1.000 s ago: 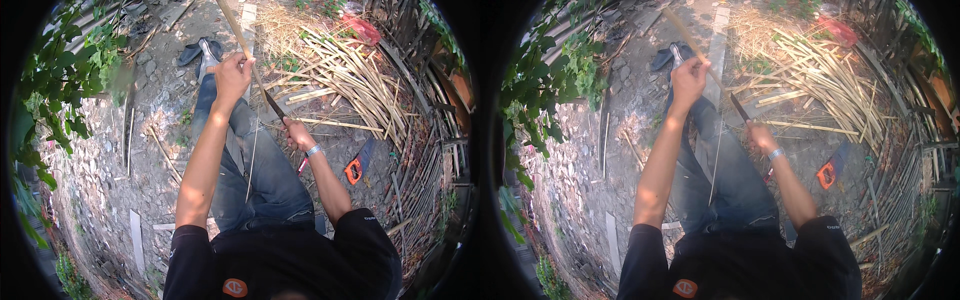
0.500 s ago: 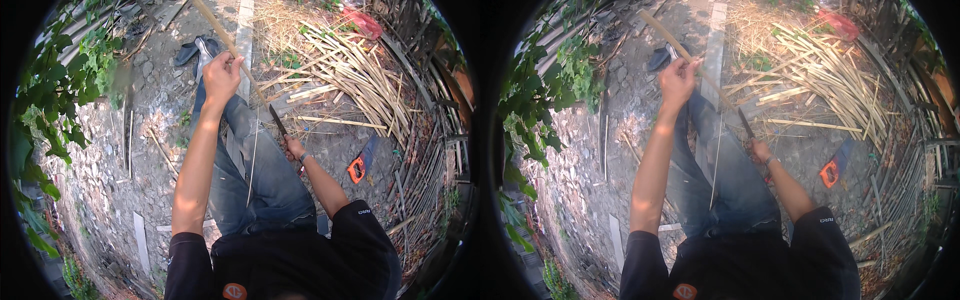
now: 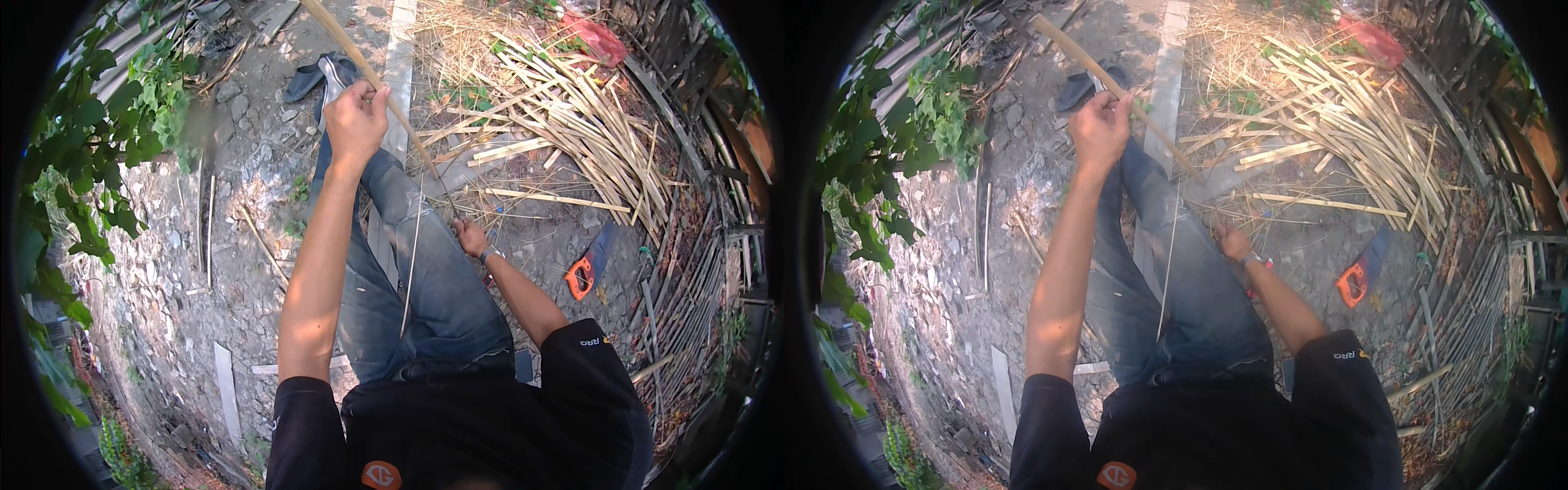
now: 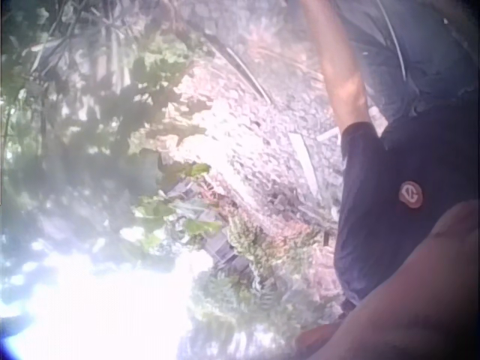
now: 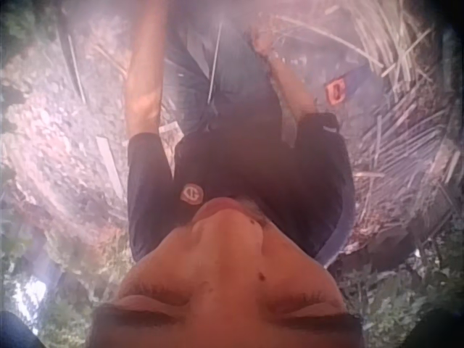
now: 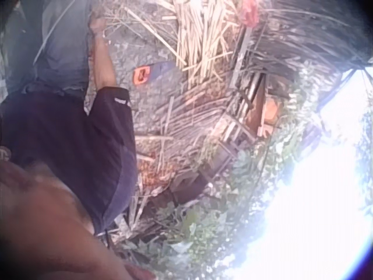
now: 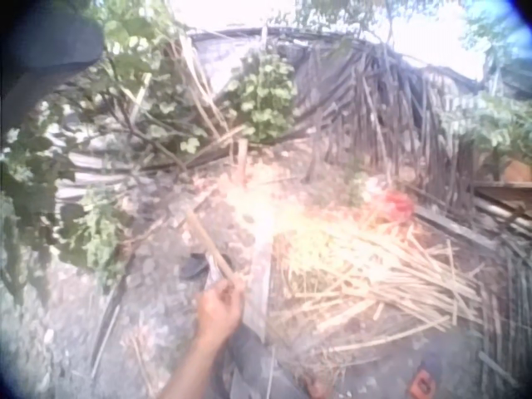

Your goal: The person sits on the ground and uses a red utility knife to shave and smooth a long, thin bamboo stick. They hold the stick against their leg and repeatedly scrape the blade along its length to remove the outer layer and refine the surface.

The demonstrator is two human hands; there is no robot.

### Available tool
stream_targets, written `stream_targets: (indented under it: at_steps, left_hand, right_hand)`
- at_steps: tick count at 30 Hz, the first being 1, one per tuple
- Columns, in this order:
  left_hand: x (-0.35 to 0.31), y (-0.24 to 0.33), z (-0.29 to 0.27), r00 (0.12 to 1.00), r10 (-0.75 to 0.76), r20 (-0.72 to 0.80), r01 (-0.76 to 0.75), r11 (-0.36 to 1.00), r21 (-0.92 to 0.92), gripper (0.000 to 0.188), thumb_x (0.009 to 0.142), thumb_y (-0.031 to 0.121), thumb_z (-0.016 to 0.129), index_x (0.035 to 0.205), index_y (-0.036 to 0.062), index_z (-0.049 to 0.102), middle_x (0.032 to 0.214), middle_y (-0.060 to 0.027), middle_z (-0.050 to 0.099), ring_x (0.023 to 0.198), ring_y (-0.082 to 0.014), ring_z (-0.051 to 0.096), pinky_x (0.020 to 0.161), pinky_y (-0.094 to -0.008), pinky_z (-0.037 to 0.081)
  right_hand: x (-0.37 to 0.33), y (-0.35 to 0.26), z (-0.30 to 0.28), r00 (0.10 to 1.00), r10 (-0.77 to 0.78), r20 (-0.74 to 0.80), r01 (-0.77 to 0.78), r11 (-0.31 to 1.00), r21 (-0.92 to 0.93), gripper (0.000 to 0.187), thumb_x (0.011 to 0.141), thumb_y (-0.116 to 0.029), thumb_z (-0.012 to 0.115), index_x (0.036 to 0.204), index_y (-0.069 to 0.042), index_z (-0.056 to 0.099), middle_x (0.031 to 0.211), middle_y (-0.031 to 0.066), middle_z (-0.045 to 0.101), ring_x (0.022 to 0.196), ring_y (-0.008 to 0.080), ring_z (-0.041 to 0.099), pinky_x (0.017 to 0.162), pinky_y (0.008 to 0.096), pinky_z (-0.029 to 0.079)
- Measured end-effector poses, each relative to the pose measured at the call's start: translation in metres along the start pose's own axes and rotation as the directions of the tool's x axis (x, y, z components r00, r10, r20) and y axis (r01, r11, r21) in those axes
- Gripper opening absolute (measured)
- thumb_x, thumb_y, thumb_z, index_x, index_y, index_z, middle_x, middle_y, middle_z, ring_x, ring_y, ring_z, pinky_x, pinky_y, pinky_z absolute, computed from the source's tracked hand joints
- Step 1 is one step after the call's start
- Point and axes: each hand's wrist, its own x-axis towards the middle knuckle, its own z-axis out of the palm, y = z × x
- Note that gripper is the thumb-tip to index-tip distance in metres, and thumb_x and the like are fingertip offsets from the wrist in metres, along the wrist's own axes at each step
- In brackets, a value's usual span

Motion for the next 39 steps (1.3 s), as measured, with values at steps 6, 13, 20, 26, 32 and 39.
stream_targets:
  at_steps: [6,13,20,26,32,39]
  left_hand:
    - [-0.017,-0.031,-0.029,0.989,-0.135,-0.063,0.136,0.991,-0.002,0.028,0.087,0.025,0.083,0.077,0.0034,0.068,0.058,-0.0063,0.062,0.047,-0.0172,0.055,0.051,-0.0321,0.045]
    - [-0.015,-0.02,-0.009,0.996,-0.093,-0.011,0.092,0.992,-0.086,0.034,0.084,0.033,0.087,0.081,0.0049,0.068,0.063,-0.006,0.07,0.055,-0.0209,0.068,0.055,-0.0328,0.051]
    - [-0.012,-0.01,-0.016,0.991,-0.134,0.03,0.134,0.991,-0.003,0.034,0.087,0.036,0.084,0.084,0.0052,0.071,0.064,-0.0057,0.07,0.058,-0.0225,0.07,0.059,-0.0354,0.054]
    - [-0.037,-0.008,-0.028,0.964,-0.242,0.112,0.249,0.967,-0.052,0.033,0.094,0.037,0.077,0.099,0.0042,0.077,0.068,-0.0053,0.067,0.059,-0.0152,0.062,0.061,-0.0313,0.05]
    - [-0.102,-0.024,-0.107,0.875,-0.369,0.313,0.416,0.904,-0.096,0.034,0.103,0.036,0.068,0.109,0.0035,0.077,0.074,-0.0007,0.067,0.062,-0.0074,0.055,0.058,-0.0258,0.044]
    - [-0.132,-0.036,-0.122,0.817,-0.459,0.349,0.509,0.859,-0.062,0.035,0.105,0.034,0.065,0.115,0.0021,0.074,0.083,-0.0036,0.07,0.067,-0.0078,0.059,0.06,-0.0242,0.047]
  right_hand:
    - [-0.042,0.003,0.014,0.849,0.396,0.351,-0.527,0.692,0.494,0.046,0.108,-0.047,0.05,0.098,-0.004,0.062,0.063,0.0063,0.054,0.049,0.0213,0.053,0.045,0.0386,0.043]
    - [-0.09,0.013,-0.04,0.811,0.539,0.23,-0.497,0.427,0.755,0.033,0.107,-0.037,0.056,0.099,-0.006,0.062,0.062,-0.0001,0.047,0.043,0.0134,0.044,0.04,0.0331,0.039]
    - [-0.153,0.065,-0.063,0.674,0.724,-0.146,-0.346,0.484,0.804,0.033,0.106,-0.039,0.058,0.106,-0.007,0.058,0.061,0.0007,0.048,0.04,0.0148,0.045,0.036,0.0328,0.037]
    - [-0.236,0.169,-0.04,0.363,0.693,-0.624,-0.88,0.474,0.015,0.044,0.098,-0.033,0.064,0.13,-0.005,0.055,0.094,0.0153,0.062,0.083,0.0267,0.064,0.073,0.0453,0.053]
    - [-0.23,0.039,-0.089,0.783,0.561,-0.27,-0.573,0.819,0.039,0.043,0.092,-0.021,0.07,0.128,0.0,0.061,0.131,0.0229,0.062,0.115,0.0349,0.064,0.097,0.0449,0.051]
    - [-0.094,-0.144,-0.12,0.99,0.056,-0.133,0.008,0.9,0.436,0.042,0.088,-0.029,0.084,0.113,0.003,0.071,0.078,0.0069,0.073,0.071,0.0122,0.068,0.065,0.0279,0.053]
